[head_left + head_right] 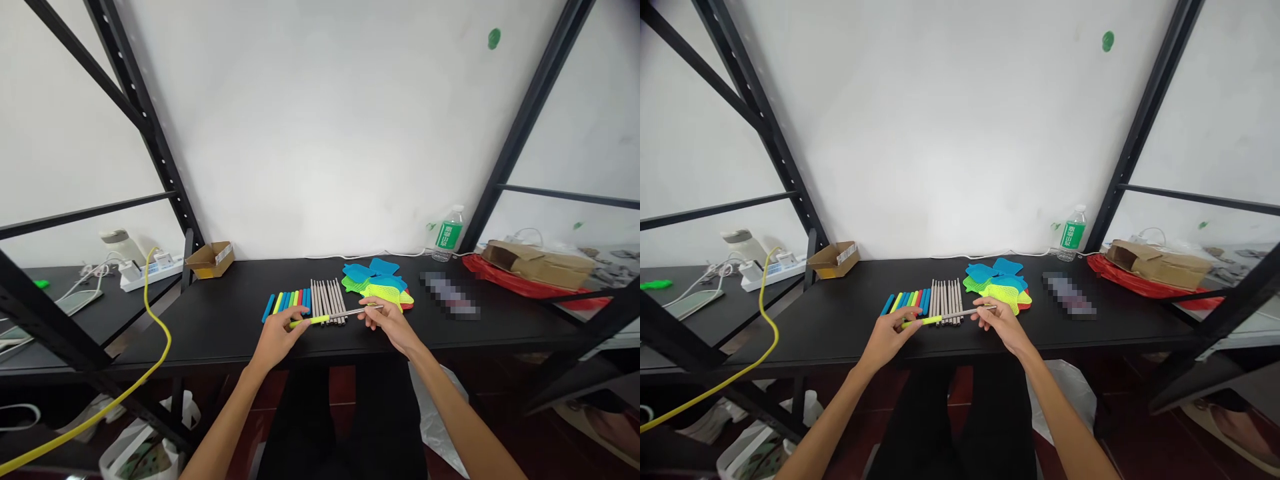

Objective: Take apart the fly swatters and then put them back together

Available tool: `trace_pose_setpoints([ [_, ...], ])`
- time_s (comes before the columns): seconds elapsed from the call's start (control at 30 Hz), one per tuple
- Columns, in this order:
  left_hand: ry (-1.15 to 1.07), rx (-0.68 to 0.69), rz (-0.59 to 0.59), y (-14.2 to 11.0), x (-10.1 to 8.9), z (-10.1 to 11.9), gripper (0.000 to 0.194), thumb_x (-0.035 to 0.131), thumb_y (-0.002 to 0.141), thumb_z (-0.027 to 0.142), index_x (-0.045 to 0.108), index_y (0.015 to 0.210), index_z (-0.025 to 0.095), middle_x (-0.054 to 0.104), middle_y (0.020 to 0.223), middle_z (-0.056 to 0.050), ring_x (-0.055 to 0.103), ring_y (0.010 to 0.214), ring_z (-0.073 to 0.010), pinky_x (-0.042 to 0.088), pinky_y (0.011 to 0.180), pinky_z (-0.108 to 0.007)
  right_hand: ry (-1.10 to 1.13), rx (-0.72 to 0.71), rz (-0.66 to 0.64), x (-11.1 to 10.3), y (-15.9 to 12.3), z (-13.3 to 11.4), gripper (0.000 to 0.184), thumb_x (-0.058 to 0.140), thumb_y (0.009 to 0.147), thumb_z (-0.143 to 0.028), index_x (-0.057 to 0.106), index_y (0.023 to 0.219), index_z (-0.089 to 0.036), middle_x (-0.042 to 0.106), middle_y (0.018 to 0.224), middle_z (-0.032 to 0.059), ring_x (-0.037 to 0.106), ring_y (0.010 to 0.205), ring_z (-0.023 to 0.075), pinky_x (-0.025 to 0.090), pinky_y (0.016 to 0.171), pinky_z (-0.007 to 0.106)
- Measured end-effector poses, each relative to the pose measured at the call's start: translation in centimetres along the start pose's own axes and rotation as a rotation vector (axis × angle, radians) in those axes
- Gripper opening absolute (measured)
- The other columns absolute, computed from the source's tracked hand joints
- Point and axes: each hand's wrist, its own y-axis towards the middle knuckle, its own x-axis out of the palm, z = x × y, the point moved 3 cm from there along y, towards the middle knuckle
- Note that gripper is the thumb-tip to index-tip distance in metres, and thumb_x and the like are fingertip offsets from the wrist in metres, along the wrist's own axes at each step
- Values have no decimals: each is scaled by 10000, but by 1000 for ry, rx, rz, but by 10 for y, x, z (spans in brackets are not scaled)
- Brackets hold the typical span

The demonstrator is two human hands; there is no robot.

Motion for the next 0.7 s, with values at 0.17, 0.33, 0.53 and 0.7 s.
trace_pose_setpoints([
  [0.17, -310, -117, 72, 4, -4, -14, 349, 673, 860, 466, 718, 1043, 173, 624, 715, -12, 476, 573, -109, 347, 528, -226, -29, 21, 57, -2, 2, 5, 396, 731, 832, -479, 672, 1099, -191, 726, 843, 73, 563, 661, 158, 425, 590, 281],
  [0.33, -562, -193, 128, 4, -9, -23, 359, 730, 814, 447, 706, 1033, 164, 590, 766, 1, 332, 489, -43, 260, 456, -211, -15, 23, 83, -3, 2, 5, 434, 733, 826, -478, 667, 1135, -180, 659, 717, 26, 545, 619, 145, 407, 572, 270],
  [0.53, -655, -181, 176, 4, -12, -21, 353, 811, 734, 372, 717, 1012, 176, 620, 897, -26, 440, 577, -65, 377, 504, -216, -51, 11, 53, 0, 2, 3, 378, 760, 799, -472, 657, 1013, -177, 667, 725, 27, 579, 629, 149, 416, 580, 267],
  [0.7, -630, -177, 93, 4, -10, -23, 343, 846, 689, 345, 735, 966, 175, 657, 881, -36, 492, 621, -92, 398, 520, -216, -170, 17, -25, 5, 0, 2, 327, 664, 878, -510, 671, 885, -183, 724, 795, 65, 591, 641, 159, 444, 609, 284],
])
